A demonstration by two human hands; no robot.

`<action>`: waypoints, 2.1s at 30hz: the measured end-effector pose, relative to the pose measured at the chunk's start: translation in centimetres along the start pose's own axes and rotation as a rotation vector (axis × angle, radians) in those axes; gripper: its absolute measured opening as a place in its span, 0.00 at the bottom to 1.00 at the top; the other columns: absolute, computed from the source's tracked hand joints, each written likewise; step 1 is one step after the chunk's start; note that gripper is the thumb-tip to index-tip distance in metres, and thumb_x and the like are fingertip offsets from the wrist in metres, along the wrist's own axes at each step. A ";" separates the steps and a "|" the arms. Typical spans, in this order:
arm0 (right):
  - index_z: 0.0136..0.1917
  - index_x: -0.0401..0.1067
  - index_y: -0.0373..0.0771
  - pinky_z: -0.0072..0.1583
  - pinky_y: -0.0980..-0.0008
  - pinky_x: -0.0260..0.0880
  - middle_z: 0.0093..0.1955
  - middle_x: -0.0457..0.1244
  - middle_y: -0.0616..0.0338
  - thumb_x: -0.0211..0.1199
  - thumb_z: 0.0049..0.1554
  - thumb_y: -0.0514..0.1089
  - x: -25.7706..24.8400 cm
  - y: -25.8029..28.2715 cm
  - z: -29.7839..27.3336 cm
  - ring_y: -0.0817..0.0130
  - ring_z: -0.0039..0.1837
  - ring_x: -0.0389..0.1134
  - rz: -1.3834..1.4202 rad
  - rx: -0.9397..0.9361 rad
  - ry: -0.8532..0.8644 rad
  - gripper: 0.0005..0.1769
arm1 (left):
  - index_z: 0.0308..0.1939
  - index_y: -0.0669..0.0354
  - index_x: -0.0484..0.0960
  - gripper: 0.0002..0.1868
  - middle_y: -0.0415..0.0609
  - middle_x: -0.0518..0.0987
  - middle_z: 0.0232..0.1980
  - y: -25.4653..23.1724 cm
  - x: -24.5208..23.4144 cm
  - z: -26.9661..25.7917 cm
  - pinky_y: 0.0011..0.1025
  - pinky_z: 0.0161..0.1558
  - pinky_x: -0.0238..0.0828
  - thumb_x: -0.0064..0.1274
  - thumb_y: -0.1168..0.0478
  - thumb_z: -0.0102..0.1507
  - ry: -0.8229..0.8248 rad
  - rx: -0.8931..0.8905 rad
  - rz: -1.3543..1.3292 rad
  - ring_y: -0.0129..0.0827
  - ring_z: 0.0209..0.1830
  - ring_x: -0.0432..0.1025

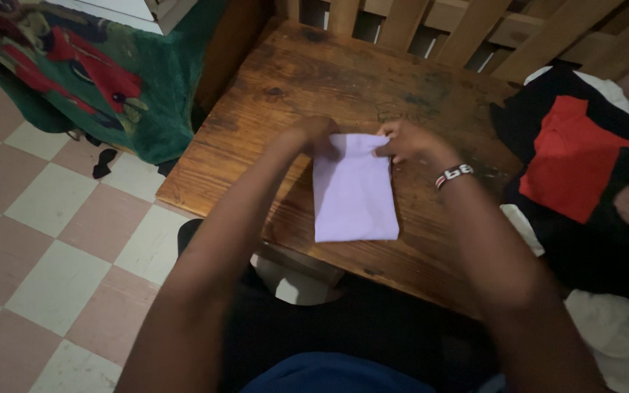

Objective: The person picks up a light-purple tank top, spreads it out on a wooden surface, folds the sides inward, and then folds it in half before placing it into a drawer.

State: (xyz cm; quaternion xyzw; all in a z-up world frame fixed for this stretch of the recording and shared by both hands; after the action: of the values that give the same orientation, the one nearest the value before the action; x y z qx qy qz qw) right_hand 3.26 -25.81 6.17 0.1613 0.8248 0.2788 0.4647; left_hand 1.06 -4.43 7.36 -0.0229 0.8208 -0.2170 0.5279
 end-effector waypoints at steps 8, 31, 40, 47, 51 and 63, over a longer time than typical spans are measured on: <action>0.60 0.73 0.49 0.53 0.64 0.69 0.57 0.70 0.64 0.68 0.57 0.47 -6.8 7.3 -7.1 0.70 0.56 0.70 -0.085 -0.180 -0.404 0.17 | 0.52 0.51 0.83 0.20 0.52 0.82 0.50 -1.9 -8.6 -4.3 0.46 0.52 0.73 0.65 0.54 0.57 -0.596 0.203 0.090 0.46 0.50 0.76; 0.48 0.79 0.40 0.62 0.58 0.66 0.51 0.72 0.61 0.68 0.56 0.45 12.1 3.4 -18.2 0.65 0.58 0.68 -0.402 -0.864 -0.465 0.09 | 0.38 0.57 0.87 0.08 0.51 0.81 0.59 3.0 4.3 -15.2 0.44 0.61 0.68 0.56 0.61 0.57 -0.778 0.452 0.224 0.47 0.61 0.72; 0.60 0.76 0.38 0.71 0.55 0.66 0.63 0.68 0.51 0.65 0.60 0.45 4.6 2.1 -11.0 0.55 0.68 0.66 -0.183 -0.643 -0.551 0.16 | 0.61 0.61 0.79 0.24 0.55 0.74 0.67 -0.8 8.2 -13.9 0.51 0.70 0.55 0.51 0.52 0.66 -0.773 0.323 0.209 0.50 0.68 0.66; 0.78 0.63 0.38 0.79 0.41 0.38 0.82 0.52 0.45 0.54 0.66 0.54 6.4 1.7 -5.1 0.48 0.84 0.44 -0.561 -0.881 -0.386 0.31 | 0.64 0.60 0.78 0.24 0.55 0.71 0.73 -3.8 12.4 -12.1 0.49 0.73 0.54 0.47 0.54 0.66 -0.768 0.282 0.301 0.48 0.73 0.62; 0.75 0.65 0.41 0.74 0.30 0.25 0.79 0.53 0.47 0.50 0.64 0.65 7.4 2.6 -7.7 0.47 0.83 0.41 -0.694 -0.701 -0.410 0.36 | 0.62 0.57 0.79 0.21 0.51 0.73 0.70 -0.4 11.5 -13.0 0.51 0.76 0.51 0.45 0.58 0.66 -0.716 0.247 0.369 0.47 0.74 0.62; 0.69 0.72 0.33 0.75 0.49 0.53 0.69 0.64 0.45 0.58 0.63 0.60 7.7 3.0 -10.7 0.49 0.74 0.59 -0.376 -0.594 -0.523 0.32 | 0.70 0.66 0.73 0.37 0.61 0.67 0.73 0.5 10.8 -14.1 0.58 0.73 0.45 0.42 0.39 0.68 -0.853 0.008 0.165 0.54 0.75 0.57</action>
State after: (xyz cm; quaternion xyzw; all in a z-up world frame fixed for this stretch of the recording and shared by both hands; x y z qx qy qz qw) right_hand -9.90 -22.67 7.21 -0.0672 0.5785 0.3643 0.7267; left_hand -15.99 -2.20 2.88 -0.0427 0.5273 -0.1483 0.8355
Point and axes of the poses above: each hand's wrist, its own z-axis towards the middle knuckle, its own x-axis out of the palm, y = z × x, the point moved 3 cm from there along z, towards the middle knuckle
